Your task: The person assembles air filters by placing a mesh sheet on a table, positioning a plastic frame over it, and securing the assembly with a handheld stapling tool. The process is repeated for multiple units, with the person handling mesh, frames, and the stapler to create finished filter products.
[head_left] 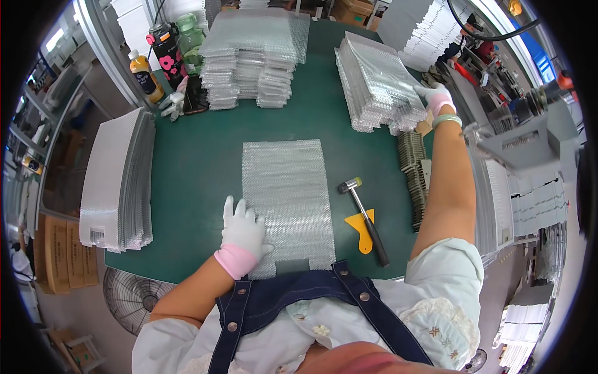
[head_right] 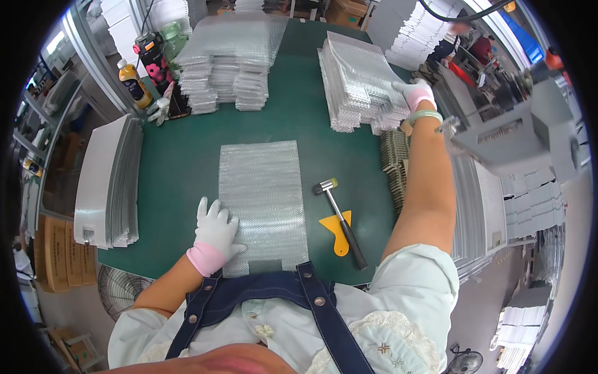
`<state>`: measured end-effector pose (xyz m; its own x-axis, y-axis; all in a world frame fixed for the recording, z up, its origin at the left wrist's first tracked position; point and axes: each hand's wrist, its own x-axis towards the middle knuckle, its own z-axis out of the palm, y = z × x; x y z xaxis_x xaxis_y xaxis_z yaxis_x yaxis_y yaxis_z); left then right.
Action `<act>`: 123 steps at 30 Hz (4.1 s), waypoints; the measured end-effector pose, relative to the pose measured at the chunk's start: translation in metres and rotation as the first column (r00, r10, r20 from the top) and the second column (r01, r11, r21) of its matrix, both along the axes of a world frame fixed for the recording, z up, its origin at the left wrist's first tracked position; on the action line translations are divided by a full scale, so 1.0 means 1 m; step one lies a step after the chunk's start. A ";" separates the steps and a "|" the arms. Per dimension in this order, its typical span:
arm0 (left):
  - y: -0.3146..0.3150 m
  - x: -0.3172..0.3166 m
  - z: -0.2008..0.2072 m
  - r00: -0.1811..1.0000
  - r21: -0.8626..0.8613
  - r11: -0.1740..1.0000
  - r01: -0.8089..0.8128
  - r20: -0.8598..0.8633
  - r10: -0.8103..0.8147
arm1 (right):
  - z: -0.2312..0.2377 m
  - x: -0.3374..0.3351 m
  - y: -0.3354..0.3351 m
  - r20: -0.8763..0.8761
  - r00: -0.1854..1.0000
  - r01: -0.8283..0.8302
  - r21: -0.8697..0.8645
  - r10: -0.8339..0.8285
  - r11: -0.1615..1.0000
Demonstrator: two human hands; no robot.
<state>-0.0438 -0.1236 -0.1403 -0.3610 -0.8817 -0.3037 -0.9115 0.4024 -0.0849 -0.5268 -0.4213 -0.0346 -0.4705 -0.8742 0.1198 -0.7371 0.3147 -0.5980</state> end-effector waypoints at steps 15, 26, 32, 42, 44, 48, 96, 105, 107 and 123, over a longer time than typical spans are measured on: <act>-0.001 -0.007 0.002 0.998 -0.005 1.000 -0.012 0.059 0.013 | -0.008 0.021 0.016 -0.219 0.974 0.110 0.247 -0.055 0.963; -0.001 -0.012 0.007 0.997 0.029 0.999 -0.018 0.074 0.016 | 0.014 0.025 0.002 -0.139 0.986 0.124 0.228 -0.093 0.966; 0.000 -0.015 0.014 0.994 0.029 0.999 -0.027 0.108 0.024 | 0.023 0.019 0.037 0.154 0.915 0.392 -0.562 -0.374 0.728; -0.010 0.015 0.048 0.879 0.033 0.997 -0.068 -0.472 0.075 | -0.042 0.140 0.167 0.526 0.625 0.012 -0.745 0.577 0.667; 0.004 0.004 0.075 0.016 0.081 0.992 0.092 -0.997 0.080 | -0.077 0.171 0.214 0.263 0.646 -0.135 -0.884 0.716 0.447; 0.060 -0.013 0.133 -0.303 0.225 0.969 -0.099 -0.935 0.186 | -0.095 0.211 0.297 -0.057 0.676 -0.347 -0.904 0.735 0.248; 0.039 0.014 -0.084 0.906 -0.524 0.825 -0.209 -0.422 -0.038 | -0.177 0.245 0.317 -0.420 0.742 -0.528 0.117 0.523 0.841; 0.047 -0.009 -0.018 0.948 -0.204 0.940 -0.274 -0.222 0.228 | -0.146 0.265 0.338 -0.390 0.695 -0.531 0.287 0.604 0.797; 0.060 -0.009 -0.036 0.911 -0.096 0.970 -0.222 -0.374 0.172 | -0.167 0.264 0.350 -0.365 0.667 -0.610 0.233 0.649 0.758; 0.119 0.006 -0.028 0.783 -0.097 0.986 0.138 -0.598 -0.169 | -0.159 0.226 0.409 -0.274 0.374 -0.917 0.036 0.886 0.398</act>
<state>-0.0378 -0.0048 -0.1686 -0.5889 -0.8060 0.0600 -0.7097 0.5512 0.4389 -0.3005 -0.0122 -0.1934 0.6425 -0.7360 0.2131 -0.6481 -0.6704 -0.3614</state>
